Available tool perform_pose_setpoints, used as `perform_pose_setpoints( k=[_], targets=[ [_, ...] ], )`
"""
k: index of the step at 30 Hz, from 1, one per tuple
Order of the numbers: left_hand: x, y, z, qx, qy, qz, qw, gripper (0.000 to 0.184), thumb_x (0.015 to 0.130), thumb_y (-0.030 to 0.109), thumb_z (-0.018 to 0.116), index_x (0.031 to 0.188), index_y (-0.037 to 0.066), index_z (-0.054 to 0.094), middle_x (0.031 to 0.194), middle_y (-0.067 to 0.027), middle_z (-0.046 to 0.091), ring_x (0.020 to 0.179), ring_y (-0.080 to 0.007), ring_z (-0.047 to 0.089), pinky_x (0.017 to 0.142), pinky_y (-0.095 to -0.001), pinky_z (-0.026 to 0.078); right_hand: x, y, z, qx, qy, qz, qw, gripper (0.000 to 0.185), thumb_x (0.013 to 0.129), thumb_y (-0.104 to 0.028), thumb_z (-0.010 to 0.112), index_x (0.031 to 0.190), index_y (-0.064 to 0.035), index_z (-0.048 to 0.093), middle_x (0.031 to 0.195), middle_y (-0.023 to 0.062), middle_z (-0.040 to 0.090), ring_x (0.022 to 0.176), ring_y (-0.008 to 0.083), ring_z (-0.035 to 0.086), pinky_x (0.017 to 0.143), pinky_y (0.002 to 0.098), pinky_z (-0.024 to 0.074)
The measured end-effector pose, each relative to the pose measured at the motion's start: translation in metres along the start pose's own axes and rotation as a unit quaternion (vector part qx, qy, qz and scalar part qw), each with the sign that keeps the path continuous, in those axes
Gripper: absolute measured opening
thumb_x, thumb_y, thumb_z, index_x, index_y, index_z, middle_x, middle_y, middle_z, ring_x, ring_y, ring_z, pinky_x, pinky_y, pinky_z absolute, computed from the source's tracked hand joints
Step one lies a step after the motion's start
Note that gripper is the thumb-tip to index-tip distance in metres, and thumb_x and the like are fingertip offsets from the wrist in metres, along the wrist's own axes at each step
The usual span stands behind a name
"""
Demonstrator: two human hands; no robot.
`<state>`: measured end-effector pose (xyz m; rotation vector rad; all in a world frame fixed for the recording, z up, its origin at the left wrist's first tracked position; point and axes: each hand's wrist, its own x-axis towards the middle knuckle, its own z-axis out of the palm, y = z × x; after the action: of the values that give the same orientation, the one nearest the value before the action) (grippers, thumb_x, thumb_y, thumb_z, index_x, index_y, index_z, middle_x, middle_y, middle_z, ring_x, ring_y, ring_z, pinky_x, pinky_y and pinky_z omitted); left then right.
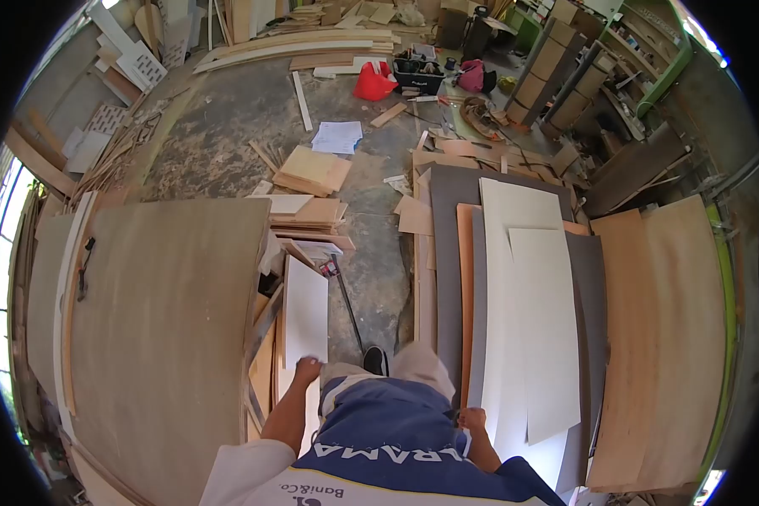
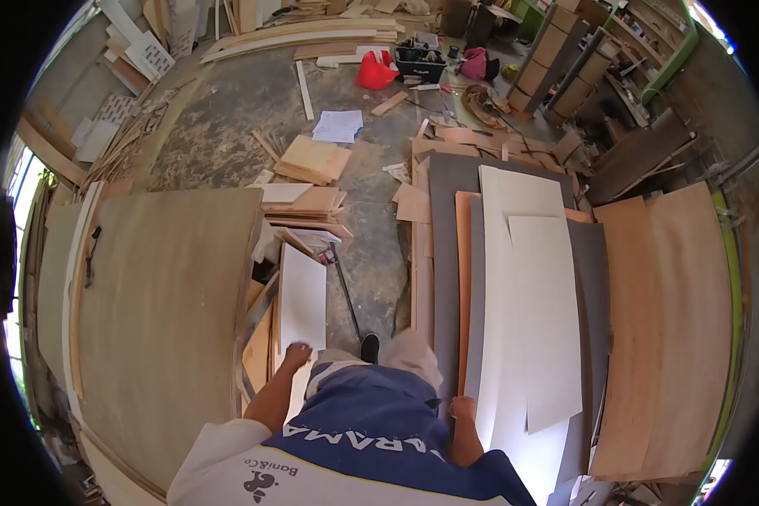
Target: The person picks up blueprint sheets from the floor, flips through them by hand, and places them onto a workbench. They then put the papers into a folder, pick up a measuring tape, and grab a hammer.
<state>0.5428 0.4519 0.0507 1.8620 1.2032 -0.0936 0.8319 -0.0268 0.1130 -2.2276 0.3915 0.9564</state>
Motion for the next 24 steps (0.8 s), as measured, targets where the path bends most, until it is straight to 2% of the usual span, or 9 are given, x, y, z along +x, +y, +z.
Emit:
perform_pose_setpoints(
  k=[6,10,12,13,15,16,19,21,24],
  targets=[
    [0.165,0.214,-0.05,-0.307,0.008,-0.036,0.951,0.03,0.083,0.023,0.064,0.1,-0.002,0.067,0.084,-0.0121,0.069,0.067,-0.0215,0.066,0.063,-0.0332,0.053,0.039,-0.101,0.006,-0.008,-0.017,0.08,0.997,0.025,0.084,-0.023,0.059,0.071,-0.0049,0.069,0.063,0.0096,0.065,0.058,0.0186,0.066,0.053,0.0332,0.0524],
    [0.272,0.236,-0.027,-0.395,-0.02,-0.074,0.915,0.027,0.085,0.021,0.063,0.1,-0.001,0.068,0.081,-0.0079,0.068,0.065,-0.0162,0.065,0.06,-0.0298,0.053,0.125,-0.213,0.025,-0.019,-0.033,0.054,0.998,0.025,0.085,-0.023,0.059,0.073,-0.0032,0.069,0.064,0.0088,0.065,0.058,0.018,0.065,0.052,0.0324,0.0517],
    [0.327,0.2,0.01,-0.318,-0.005,-0.07,0.946,0.03,0.085,0.025,0.062,0.098,-0.001,0.069,0.085,-0.0134,0.07,0.074,-0.0251,0.068,0.068,-0.0364,0.055,0.173,-0.286,0.031,-0.029,-0.039,0.021,0.999,0.025,0.085,-0.022,0.059,0.074,-0.0023,0.069,0.064,0.0084,0.064,0.058,0.0178,0.065,0.052,0.0321,0.0514],
    [0.321,0.227,-0.011,-0.03,0.009,-0.047,0.998,0.037,0.085,0.031,0.06,0.097,-0.003,0.069,0.094,-0.0217,0.07,0.089,-0.0367,0.067,0.081,-0.0437,0.053,0.197,-0.324,0.034,-0.033,-0.041,0.001,0.999,0.025,0.086,-0.022,0.059,0.075,-0.0019,0.069,0.064,0.0082,0.064,0.058,0.0176,0.065,0.052,0.0319,0.0512],
    [0.361,0.176,0.019,0.14,-0.046,-0.059,0.987,0.037,0.082,0.033,0.062,0.096,0.0,0.07,0.104,-0.0244,0.067,0.099,-0.0412,0.063,0.09,-0.045,0.049,0.24,-0.407,0.036,-0.049,-0.034,-0.053,0.997,0.025,0.086,-0.022,0.058,0.076,-0.001,0.069,0.064,0.0078,0.064,0.058,0.0174,0.064,0.052,0.0315,0.0509],
    [0.342,0.247,-0.025,-0.041,0.091,-0.223,0.97,0.034,0.082,0.03,0.062,0.094,-0.001,0.069,0.106,-0.0257,0.066,0.099,-0.0416,0.063,0.087,-0.0468,0.049,0.261,-0.453,0.037,-0.059,-0.029,-0.088,0.994,0.025,0.086,-0.021,0.058,0.076,-0.0006,0.069,0.064,0.0076,0.064,0.058,0.0172,0.064,0.052,0.0313,0.0507],
    [0.4,0.221,-0.036,-0.07,0.002,-0.186,0.98,0.037,0.086,0.029,0.06,0.098,-0.005,0.067,0.098,-0.025,0.069,0.084,-0.0376,0.068,0.072,-0.0457,0.054,0.325,-0.589,0.037,-0.094,0.006,-0.233,0.968,0.026,0.087,-0.021,0.058,0.078,0.0006,0.069,0.064,0.007,0.064,0.058,0.0169,0.064,0.052,0.0307,0.0502],
    [0.438,0.211,-0.034,-0.429,-0.012,-0.252,0.867,0.034,0.088,0.03,0.059,0.096,-0.003,0.066,0.084,-0.019,0.07,0.065,-0.0286,0.068,0.055,-0.0396,0.053,0.353,-0.686,0.039,-0.079,0.003,-0.268,0.96,0.026,0.087,-0.02,0.058,0.079,0.0015,0.069,0.064,0.0067,0.064,0.058,0.0166,0.064,0.052,0.0304,0.0498],
    [0.455,0.296,-0.082,-0.386,0.048,-0.237,0.89,0.028,0.088,0.028,0.06,0.094,0.0,0.065,0.075,-0.0125,0.066,0.057,-0.0202,0.062,0.048,-0.032,0.048,0.383,-0.827,0.051,-0.023,-0.043,-0.24,0.969,0.022,0.088,-0.018,0.058,0.092,0.0003,0.069,0.075,0.0067,0.067,0.065,0.0158,0.066,0.054,0.0285,0.051]
  ],
)
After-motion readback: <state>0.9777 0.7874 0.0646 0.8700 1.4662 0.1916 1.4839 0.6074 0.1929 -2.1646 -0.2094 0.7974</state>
